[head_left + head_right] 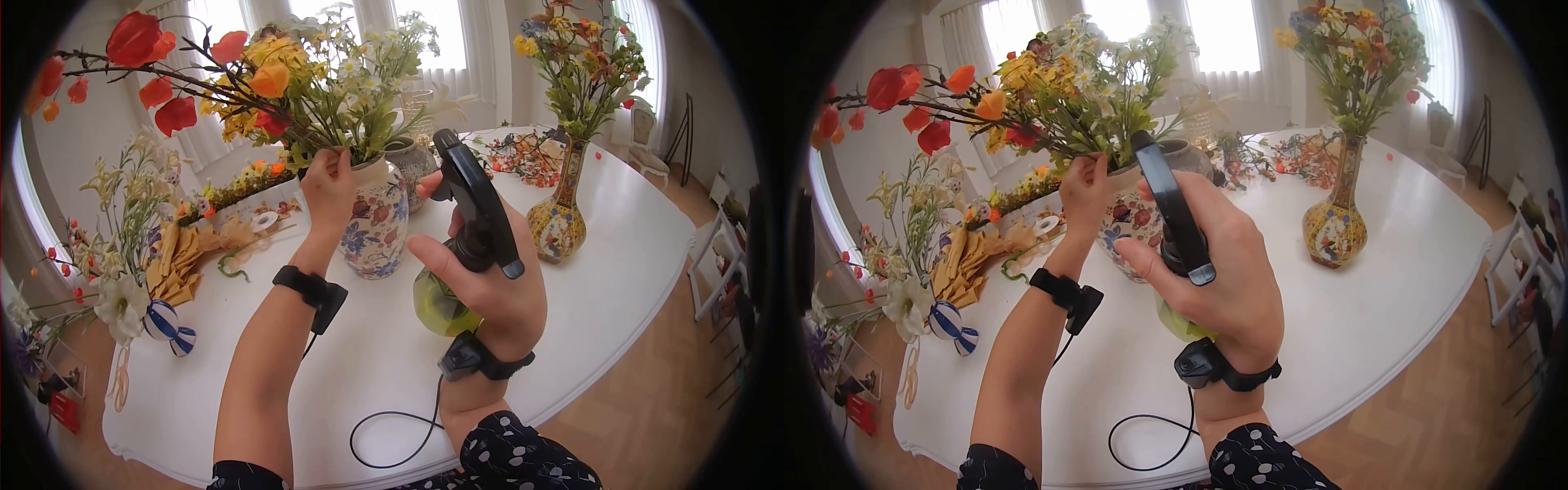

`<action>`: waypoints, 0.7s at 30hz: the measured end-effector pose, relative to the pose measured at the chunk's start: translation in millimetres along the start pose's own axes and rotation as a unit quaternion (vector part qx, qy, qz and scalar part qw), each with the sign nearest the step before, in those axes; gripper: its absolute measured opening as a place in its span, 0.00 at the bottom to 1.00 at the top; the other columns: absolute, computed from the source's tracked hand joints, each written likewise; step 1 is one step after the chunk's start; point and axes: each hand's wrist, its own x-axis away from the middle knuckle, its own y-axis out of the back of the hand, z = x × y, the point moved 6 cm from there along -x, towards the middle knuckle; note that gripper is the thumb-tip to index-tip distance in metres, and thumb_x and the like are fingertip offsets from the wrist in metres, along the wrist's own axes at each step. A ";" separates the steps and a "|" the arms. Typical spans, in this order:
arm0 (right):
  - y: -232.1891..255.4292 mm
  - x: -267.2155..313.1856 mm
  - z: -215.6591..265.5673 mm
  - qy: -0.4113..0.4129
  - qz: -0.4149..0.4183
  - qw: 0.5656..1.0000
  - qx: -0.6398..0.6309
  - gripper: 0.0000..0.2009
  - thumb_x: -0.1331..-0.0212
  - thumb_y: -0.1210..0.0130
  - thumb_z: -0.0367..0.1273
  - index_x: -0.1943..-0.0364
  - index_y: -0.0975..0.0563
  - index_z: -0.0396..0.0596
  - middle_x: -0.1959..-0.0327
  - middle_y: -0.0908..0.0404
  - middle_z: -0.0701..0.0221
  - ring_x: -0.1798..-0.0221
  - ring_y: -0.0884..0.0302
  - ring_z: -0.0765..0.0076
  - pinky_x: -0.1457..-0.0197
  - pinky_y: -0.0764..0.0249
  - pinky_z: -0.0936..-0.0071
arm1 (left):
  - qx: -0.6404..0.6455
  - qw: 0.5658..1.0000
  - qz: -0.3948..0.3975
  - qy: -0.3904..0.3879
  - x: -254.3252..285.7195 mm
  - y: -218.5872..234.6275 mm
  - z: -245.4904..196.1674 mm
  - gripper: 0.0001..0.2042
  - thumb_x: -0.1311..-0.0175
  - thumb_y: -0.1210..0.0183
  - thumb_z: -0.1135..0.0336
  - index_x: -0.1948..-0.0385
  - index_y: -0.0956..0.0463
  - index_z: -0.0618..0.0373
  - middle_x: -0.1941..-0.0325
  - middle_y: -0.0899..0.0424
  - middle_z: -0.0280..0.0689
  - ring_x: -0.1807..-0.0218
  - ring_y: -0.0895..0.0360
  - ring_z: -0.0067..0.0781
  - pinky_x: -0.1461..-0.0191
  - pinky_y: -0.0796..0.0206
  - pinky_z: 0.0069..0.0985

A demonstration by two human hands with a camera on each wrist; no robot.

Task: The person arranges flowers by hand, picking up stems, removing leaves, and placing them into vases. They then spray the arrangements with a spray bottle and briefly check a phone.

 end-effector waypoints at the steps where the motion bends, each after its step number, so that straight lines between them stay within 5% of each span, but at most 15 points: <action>1: -0.1 -0.1 0.3 -0.002 -0.001 1.000 -0.004 0.23 0.57 0.33 0.30 0.52 0.24 0.44 0.61 0.19 0.77 0.72 0.40 0.82 0.66 0.38 0.83 | 0.000 1.000 0.000 0.000 0.3 1.2 0.3 0.07 0.37 0.42 0.71 0.66 0.24 0.67 0.69 0.16 0.43 0.67 0.17 0.30 0.59 0.28 0.22; 2: 0.3 -0.4 0.7 -0.002 -0.001 1.000 -0.004 0.23 0.57 0.33 0.30 0.52 0.24 0.44 0.61 0.19 0.77 0.72 0.40 0.82 0.66 0.38 0.83 | -0.007 1.000 0.009 -0.005 1.1 1.7 0.2 0.07 0.37 0.42 0.71 0.65 0.24 0.67 0.69 0.16 0.43 0.66 0.17 0.30 0.59 0.28 0.22; 4: 0.4 -1.3 6.1 0.038 0.000 0.999 0.023 0.21 0.52 0.32 0.31 0.55 0.26 0.40 0.69 0.22 0.69 0.72 0.24 0.80 0.66 0.29 0.80 | -0.014 1.000 0.017 -0.010 3.4 2.8 -1.4 0.07 0.37 0.43 0.71 0.65 0.24 0.67 0.68 0.16 0.43 0.65 0.17 0.30 0.58 0.28 0.23; 14: -2.7 -7.3 -0.3 0.079 -0.022 0.997 0.010 0.19 0.51 0.32 0.32 0.56 0.25 0.41 0.72 0.24 0.73 0.75 0.32 0.82 0.70 0.33 0.82 | -0.089 0.994 0.009 -0.066 18.1 13.9 -8.7 0.09 0.39 0.42 0.70 0.60 0.25 0.64 0.61 0.18 0.42 0.58 0.21 0.36 0.55 0.32 0.30; 17: -5.4 -12.9 -10.2 0.017 -0.015 1.000 -0.016 0.21 0.54 0.34 0.30 0.52 0.24 0.44 0.59 0.20 0.78 0.70 0.39 0.83 0.63 0.36 0.83 | -0.096 0.993 0.000 -0.072 37.2 23.0 -10.6 0.11 0.38 0.42 0.68 0.57 0.26 0.62 0.58 0.20 0.40 0.55 0.23 0.32 0.55 0.33 0.28; 19: -4.7 -16.6 -11.1 0.077 -0.050 0.996 0.009 0.19 0.50 0.32 0.33 0.56 0.25 0.41 0.71 0.24 0.74 0.74 0.32 0.83 0.70 0.33 0.82 | -0.088 0.994 -0.004 -0.071 56.4 31.5 -11.9 0.12 0.37 0.42 0.67 0.55 0.26 0.60 0.56 0.20 0.37 0.54 0.24 0.28 0.55 0.34 0.25; 21: -6.7 -18.0 -13.4 0.073 -0.050 0.996 -0.001 0.19 0.50 0.33 0.33 0.55 0.25 0.42 0.71 0.23 0.74 0.74 0.32 0.83 0.70 0.33 0.81 | -0.058 0.998 0.021 -0.015 79.7 37.2 -7.8 0.11 0.36 0.43 0.68 0.55 0.27 0.61 0.56 0.21 0.37 0.55 0.24 0.27 0.55 0.34 0.24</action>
